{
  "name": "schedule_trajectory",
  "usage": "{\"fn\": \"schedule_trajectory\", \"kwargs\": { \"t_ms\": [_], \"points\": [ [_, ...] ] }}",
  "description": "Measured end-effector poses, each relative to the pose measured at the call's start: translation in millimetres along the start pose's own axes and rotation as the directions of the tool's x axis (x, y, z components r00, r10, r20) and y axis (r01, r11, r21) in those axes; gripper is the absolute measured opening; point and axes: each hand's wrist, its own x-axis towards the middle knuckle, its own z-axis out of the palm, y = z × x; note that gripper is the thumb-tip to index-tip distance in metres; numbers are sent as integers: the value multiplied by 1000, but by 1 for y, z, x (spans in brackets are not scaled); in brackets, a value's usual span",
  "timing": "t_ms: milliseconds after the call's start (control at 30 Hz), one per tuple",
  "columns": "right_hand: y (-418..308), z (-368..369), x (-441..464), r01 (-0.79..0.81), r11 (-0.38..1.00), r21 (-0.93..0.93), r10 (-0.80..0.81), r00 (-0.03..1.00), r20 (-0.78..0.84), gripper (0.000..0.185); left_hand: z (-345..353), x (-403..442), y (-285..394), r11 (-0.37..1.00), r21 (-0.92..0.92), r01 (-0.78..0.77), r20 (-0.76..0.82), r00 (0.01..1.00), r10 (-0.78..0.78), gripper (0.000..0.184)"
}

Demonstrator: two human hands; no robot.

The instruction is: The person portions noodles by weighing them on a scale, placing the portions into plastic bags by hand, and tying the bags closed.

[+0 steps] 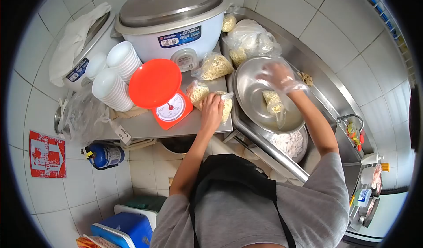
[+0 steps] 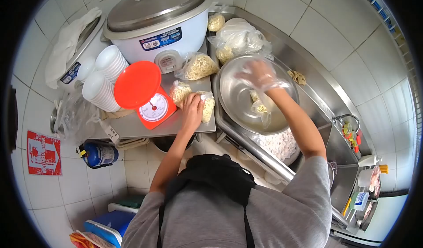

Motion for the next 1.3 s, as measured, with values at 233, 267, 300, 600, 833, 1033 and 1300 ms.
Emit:
{"fn": "schedule_trajectory", "kwargs": {
  "t_ms": [233,267,300,600,833,1033,1300],
  "points": [
    [73,94,-89,-311,932,-189,353,897,265,54,-10,5,73,941,-291,-174,37,980,193,46],
    [82,96,-90,-332,927,-173,372,870,323,48,3,11,75,918,-322,-232,154,944,292,52],
    [97,86,-72,-253,938,-238,322,889,325,43,15,18,79,928,-287,-239,229,923,308,56],
    [76,-20,-57,-254,856,451,251,966,67,29,129,72,128,829,-445,339,737,665,123,80],
    [69,4,-87,257,966,-14,-248,916,-314,47,210,46,70,978,-7,-209,658,736,161,45],
    [63,95,-86,-166,921,-351,220,968,118,43,209,51,82,983,-102,-155,774,608,176,41],
    [117,31,-110,-453,504,735,19,857,515,21,152,79,92,854,-495,-160,643,593,485,21]
  ]
}}
